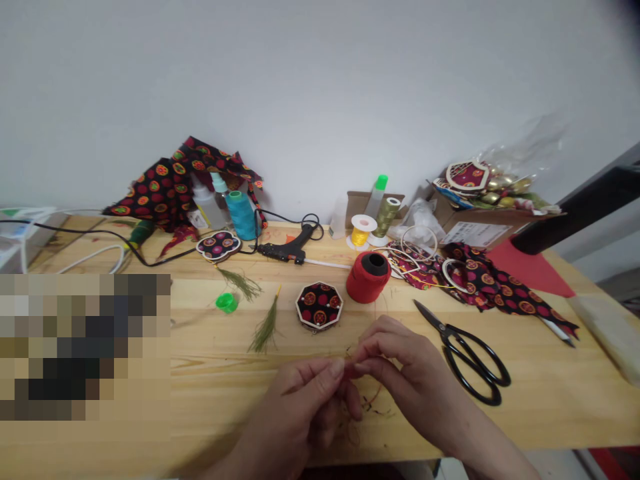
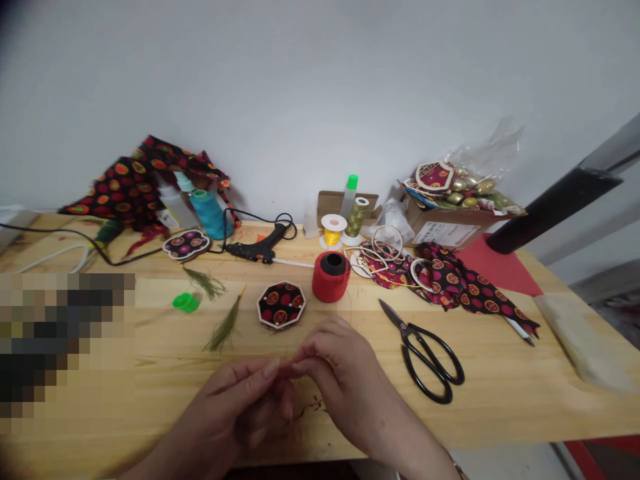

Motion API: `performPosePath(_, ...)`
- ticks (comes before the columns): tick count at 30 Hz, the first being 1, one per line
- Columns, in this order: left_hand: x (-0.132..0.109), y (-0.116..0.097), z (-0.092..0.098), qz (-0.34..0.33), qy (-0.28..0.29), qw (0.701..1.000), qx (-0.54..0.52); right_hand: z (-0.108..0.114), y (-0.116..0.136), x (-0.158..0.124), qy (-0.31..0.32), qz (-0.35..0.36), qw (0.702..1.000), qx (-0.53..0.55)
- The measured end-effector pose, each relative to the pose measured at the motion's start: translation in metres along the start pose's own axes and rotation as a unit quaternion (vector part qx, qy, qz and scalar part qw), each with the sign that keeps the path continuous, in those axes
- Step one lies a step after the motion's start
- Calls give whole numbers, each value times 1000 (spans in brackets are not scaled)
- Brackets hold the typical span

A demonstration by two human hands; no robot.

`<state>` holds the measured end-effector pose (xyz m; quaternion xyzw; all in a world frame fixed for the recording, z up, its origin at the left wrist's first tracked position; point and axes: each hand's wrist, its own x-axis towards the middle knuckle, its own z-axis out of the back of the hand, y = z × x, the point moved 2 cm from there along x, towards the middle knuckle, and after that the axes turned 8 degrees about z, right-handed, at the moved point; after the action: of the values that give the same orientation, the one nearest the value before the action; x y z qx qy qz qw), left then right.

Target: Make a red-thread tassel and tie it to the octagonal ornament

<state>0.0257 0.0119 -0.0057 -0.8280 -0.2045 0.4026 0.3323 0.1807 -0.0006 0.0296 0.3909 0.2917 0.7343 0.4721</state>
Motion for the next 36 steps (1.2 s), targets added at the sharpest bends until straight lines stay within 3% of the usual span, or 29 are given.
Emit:
performPosePath(12,1,0,3,-11,-51,996,70,-1,-3,0,-16,-43,999,8)
performPosePath(22,0,3,7,-28,-73,993,85,-9,-15,-6,-97,-202,962,153)
performPosePath(36,-1,1,4,-24,-75,993,85,-14,-16,-5,-87,-206,961,162)
